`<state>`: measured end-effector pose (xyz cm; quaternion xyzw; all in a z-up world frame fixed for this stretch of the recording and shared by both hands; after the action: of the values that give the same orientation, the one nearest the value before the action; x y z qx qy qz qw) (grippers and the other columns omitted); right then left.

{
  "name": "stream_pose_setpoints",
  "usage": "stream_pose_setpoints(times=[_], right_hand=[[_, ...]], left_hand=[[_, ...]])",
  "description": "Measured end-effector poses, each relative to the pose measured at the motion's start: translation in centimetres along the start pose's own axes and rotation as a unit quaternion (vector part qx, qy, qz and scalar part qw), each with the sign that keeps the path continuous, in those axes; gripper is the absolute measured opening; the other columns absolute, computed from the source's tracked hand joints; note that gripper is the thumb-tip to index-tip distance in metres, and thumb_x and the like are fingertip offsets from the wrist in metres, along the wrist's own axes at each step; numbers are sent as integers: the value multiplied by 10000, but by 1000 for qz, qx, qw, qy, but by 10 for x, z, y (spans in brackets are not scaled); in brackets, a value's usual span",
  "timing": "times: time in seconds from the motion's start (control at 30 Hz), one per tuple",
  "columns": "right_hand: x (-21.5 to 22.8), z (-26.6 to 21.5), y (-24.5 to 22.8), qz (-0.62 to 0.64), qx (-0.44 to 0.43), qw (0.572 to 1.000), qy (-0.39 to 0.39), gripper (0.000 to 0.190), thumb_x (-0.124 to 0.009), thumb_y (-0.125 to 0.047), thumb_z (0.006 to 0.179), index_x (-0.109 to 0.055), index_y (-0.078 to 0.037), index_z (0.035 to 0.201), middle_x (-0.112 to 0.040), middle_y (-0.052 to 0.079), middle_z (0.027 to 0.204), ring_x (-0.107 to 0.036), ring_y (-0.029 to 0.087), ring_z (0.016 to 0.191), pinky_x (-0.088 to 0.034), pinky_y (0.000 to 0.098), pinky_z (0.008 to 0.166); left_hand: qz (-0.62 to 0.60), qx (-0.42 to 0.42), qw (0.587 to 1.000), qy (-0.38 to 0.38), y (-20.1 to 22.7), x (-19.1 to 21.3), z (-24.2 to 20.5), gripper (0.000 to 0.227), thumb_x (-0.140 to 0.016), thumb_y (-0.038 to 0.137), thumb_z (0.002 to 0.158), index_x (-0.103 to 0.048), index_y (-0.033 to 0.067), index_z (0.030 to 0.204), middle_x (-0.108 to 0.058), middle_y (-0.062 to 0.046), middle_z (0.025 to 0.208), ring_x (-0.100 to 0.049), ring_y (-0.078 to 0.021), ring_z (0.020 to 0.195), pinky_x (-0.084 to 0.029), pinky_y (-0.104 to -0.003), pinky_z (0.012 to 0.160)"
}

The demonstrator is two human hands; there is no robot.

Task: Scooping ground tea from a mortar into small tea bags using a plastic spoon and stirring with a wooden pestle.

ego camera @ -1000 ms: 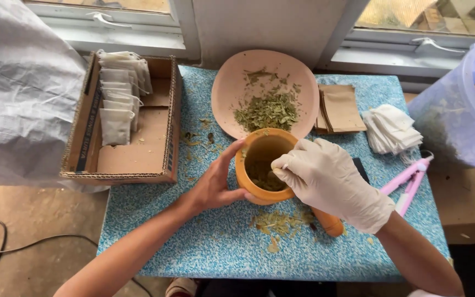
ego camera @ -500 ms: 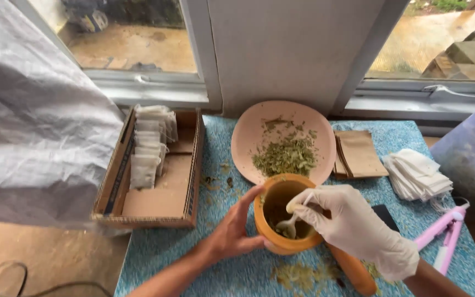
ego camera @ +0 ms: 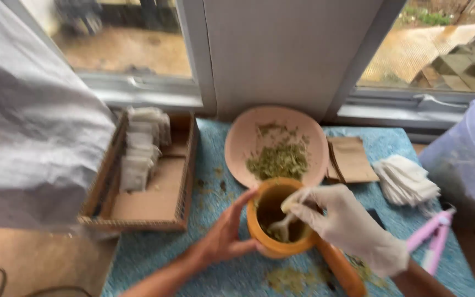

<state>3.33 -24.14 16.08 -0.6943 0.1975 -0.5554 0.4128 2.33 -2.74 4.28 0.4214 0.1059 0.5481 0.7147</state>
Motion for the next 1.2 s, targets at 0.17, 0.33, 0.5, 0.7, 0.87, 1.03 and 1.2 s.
stream_pose_setpoints(times=[0.17, 0.33, 0.5, 0.7, 0.87, 1.03, 1.2], right_hand=[[2, -8, -12, 66, -42, 997, 6, 204, -728, -107, 979, -911, -62, 900, -941, 118, 947, -891, 253, 903, -693, 412, 918], [9, -1, -7, 132, -86, 987, 35, 221, -686, -79, 1051, -884, -7, 987, -850, 196, 765, -625, 254, 669, -540, 425, 833], [18, 10, 6, 181, -77, 979, 56, 229, -660, -101, 1098, -841, 8, 1008, -709, 125, 695, -536, 195, 672, -432, 336, 726], [33, 18, 34, 205, -75, 972, 84, 249, -660, -152, 1114, -813, 37, 1054, -739, 177, 806, -612, 223, 748, -514, 339, 760], [41, 31, 64, 260, -48, 959, 104, 224, -622, -152, 1157, -773, 5, 1102, -711, 144, 830, -603, 184, 748, -441, 280, 698], [58, 42, 91, 287, -50, 946, 140, 219, -571, -202, 1208, -736, -68, 1154, -732, 111, 928, -639, 159, 776, -456, 256, 719], [57, 55, 137, 282, -73, 931, 219, 234, -580, -263, 1191, -761, -115, 1189, -799, 127, 1030, -670, 125, 788, -438, 225, 660]], left_hand=[[-1, 22, 999, 28, -19, -11, -13, 1014, -734, 615, 973, -249, 69, 1677, -558, -327, 1547, -594, -515, 1410, -503, -715, 1174], [10, 40, 998, 54, -33, -10, -17, 1182, -877, 608, 814, -338, -27, 1653, -592, -283, 1522, -556, -520, 1428, -435, -714, 1204], [7, 26, 998, 53, -26, -7, -14, 1177, -864, 601, 832, -319, -20, 1671, -583, -298, 1524, -555, -521, 1431, -437, -714, 1208], [1, 31, 998, 49, -45, -11, -25, 1190, -886, 578, 829, -310, -8, 1690, -580, -292, 1530, -551, -503, 1437, -419, -668, 1235], [1, 40, 998, 49, -46, -12, -29, 1190, -873, 614, 827, -314, 11, 1686, -591, -281, 1528, -569, -486, 1429, -420, -671, 1237], [5, 41, 998, 50, -44, -10, -26, 1193, -881, 613, 820, -318, 13, 1685, -603, -282, 1519, -581, -490, 1416, -437, -673, 1224], [-2, 47, 998, 50, -41, -10, -23, 1192, -894, 590, 818, -315, 17, 1688, -610, -276, 1515, -584, -499, 1414, -423, -676, 1231]])
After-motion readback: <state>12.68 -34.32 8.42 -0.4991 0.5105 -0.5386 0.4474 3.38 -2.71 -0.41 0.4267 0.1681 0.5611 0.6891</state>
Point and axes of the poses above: each hand's wrist, its own z-axis towards the middle knuckle, its own x-axis out of the back of the hand, y = z × x, the point moved 4 cm from there along z, towards the middle knuckle
